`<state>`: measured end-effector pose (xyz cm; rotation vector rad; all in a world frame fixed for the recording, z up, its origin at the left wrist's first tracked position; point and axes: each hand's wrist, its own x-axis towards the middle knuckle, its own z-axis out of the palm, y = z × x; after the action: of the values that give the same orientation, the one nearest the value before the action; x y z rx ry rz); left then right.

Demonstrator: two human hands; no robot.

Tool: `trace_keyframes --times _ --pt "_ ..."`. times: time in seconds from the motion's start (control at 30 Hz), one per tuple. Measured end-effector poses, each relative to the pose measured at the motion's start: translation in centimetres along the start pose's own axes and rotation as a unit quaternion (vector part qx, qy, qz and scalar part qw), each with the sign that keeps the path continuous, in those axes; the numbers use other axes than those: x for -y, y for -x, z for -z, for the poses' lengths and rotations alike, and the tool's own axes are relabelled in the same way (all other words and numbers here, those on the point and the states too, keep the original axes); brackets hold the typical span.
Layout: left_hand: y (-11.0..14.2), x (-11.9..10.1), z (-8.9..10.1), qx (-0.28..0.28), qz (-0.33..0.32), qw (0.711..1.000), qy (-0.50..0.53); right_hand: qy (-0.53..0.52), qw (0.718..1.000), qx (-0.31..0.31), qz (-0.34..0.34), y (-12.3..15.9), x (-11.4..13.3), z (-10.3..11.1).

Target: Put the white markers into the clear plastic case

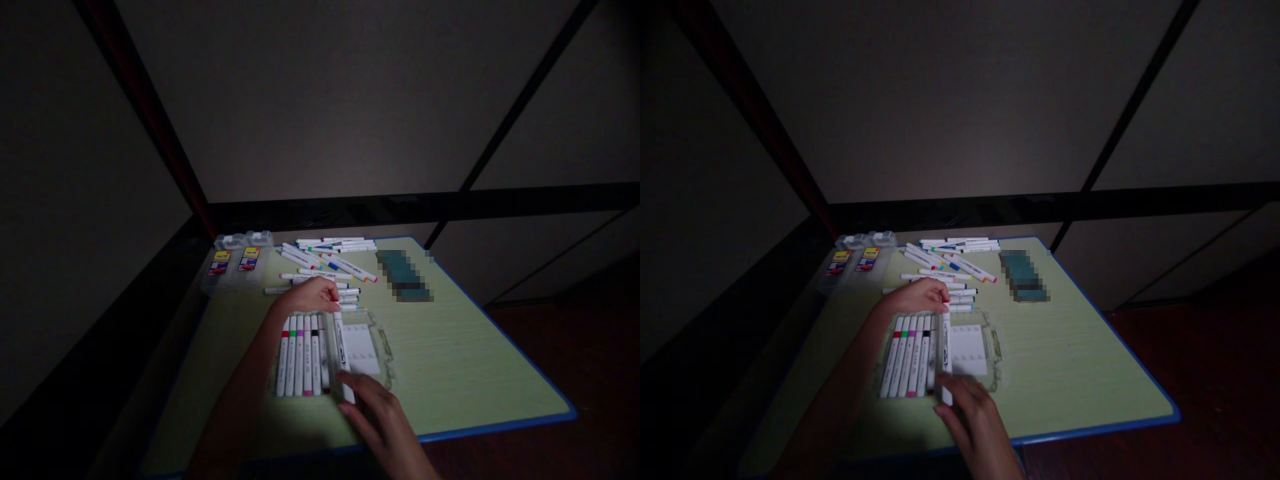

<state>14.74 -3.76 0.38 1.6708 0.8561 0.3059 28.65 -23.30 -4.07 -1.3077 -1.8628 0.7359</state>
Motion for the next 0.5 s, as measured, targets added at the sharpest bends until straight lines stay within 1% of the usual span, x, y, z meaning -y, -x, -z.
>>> trace_keyframes --times 0.1,0.27,0.37,0.5 --pt "-0.5 0.5 -0.4 0.018 0.020 0.999 0.023 -0.008 1.000 0.018 -0.003 -0.1 -0.3 0.0" --pt "-1.0 1.1 -0.6 0.010 0.028 0.999 0.019 -0.005 0.998 0.057 -0.015 -0.3 -0.3 0.0" --pt "-1.2 1.5 -0.5 -0.003 0.027 0.999 0.023 0.011 0.998 0.054 -0.025 -0.4 -0.4 -0.1" --pt "-1.7 2.5 -0.4 -0.019 0.025 0.999 -0.006 0.028 0.999 0.037 -0.019 -0.5 -0.7 -0.2"
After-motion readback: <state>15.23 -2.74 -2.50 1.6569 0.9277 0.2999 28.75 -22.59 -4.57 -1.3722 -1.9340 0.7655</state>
